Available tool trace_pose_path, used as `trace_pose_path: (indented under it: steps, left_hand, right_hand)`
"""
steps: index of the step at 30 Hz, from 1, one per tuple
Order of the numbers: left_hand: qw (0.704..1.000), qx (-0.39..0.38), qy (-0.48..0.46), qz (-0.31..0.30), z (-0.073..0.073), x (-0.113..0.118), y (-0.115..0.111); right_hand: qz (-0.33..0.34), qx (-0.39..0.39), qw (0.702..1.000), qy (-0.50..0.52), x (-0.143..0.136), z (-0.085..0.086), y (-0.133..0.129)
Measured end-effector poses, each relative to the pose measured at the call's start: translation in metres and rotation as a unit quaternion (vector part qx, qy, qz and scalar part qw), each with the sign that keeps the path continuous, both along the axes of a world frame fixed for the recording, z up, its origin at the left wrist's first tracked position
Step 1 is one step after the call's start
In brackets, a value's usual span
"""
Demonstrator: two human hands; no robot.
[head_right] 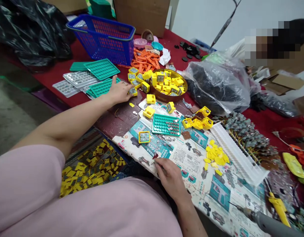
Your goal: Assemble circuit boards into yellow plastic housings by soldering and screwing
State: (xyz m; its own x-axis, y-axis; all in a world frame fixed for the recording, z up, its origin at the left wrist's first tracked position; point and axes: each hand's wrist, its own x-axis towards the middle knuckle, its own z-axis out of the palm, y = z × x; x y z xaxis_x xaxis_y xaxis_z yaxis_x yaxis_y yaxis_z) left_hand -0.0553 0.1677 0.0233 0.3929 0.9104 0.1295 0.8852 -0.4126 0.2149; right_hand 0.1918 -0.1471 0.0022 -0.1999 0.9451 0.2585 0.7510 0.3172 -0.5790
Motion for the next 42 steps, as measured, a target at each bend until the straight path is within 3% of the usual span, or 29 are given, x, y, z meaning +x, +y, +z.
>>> trace_pose_path:
  steps: [3,5,6,9,10,12,19,25,28,30,31,33,35,38,42]
  left_hand:
    - [0.979,-0.032,-0.197,-0.033,0.005,0.013,-0.021]
    - [0.932,-0.124,-0.335,-0.063,0.009,0.023,-0.041]
    - [0.885,-0.202,-0.413,-0.076,0.011,0.028,-0.053]
    - [0.683,-0.438,-0.579,-0.084,0.015,0.036,-0.086]
    - [0.644,-0.482,-0.589,-0.082,0.016,0.037,-0.095]
    - [0.623,-0.52,-0.578,-0.085,0.016,0.038,-0.108]
    - [0.687,-0.511,-0.501,-0.129,0.016,0.046,-0.126]
    - [0.624,-0.544,-0.553,-0.091,0.014,0.048,-0.134]
    - [0.623,-0.548,-0.551,-0.091,0.01,0.05,-0.14]
    - [0.663,-0.508,-0.537,-0.121,0.005,0.052,-0.149]
    - [0.701,-0.463,-0.523,-0.147,0.003,0.054,-0.154]
    - [0.793,-0.324,-0.469,-0.215,0.0,0.058,-0.166]
    - [0.857,-0.166,-0.394,-0.287,-0.002,0.062,-0.178]
    - [0.874,-0.004,-0.318,-0.367,-0.006,0.07,-0.191]
    - [0.879,0.063,-0.268,-0.39,-0.014,0.083,-0.203]
  right_hand:
    - [-0.009,-0.007,1.0,0.003,0.0,-0.002,-0.001]
    - [-0.014,-0.013,1.0,0.013,0.0,-0.003,-0.001]
    - [-0.015,-0.016,1.0,0.018,0.0,-0.003,-0.001]
    - [-0.015,-0.028,0.999,0.031,-0.001,-0.003,0.0]
    - [-0.017,-0.033,0.999,0.034,-0.001,-0.003,0.0]
    - [-0.02,-0.043,0.998,0.04,-0.001,-0.002,-0.001]
    - [-0.023,-0.054,0.997,0.043,0.001,-0.001,-0.005]
    - [-0.026,-0.049,0.997,0.049,0.0,0.0,-0.007]
    - [-0.03,-0.05,0.996,0.072,0.0,0.0,-0.008]
    - [-0.057,-0.053,0.992,0.101,0.0,-0.001,-0.009]
    - [-0.085,-0.057,0.987,0.124,0.0,-0.002,-0.01]
    - [-0.144,-0.081,0.966,0.199,0.0,-0.003,-0.01]
    - [-0.181,-0.113,0.93,0.298,0.001,-0.003,-0.01]
    - [-0.206,-0.147,0.874,0.416,0.003,-0.001,-0.008]
    - [-0.217,-0.192,0.838,0.463,0.007,0.003,-0.004]
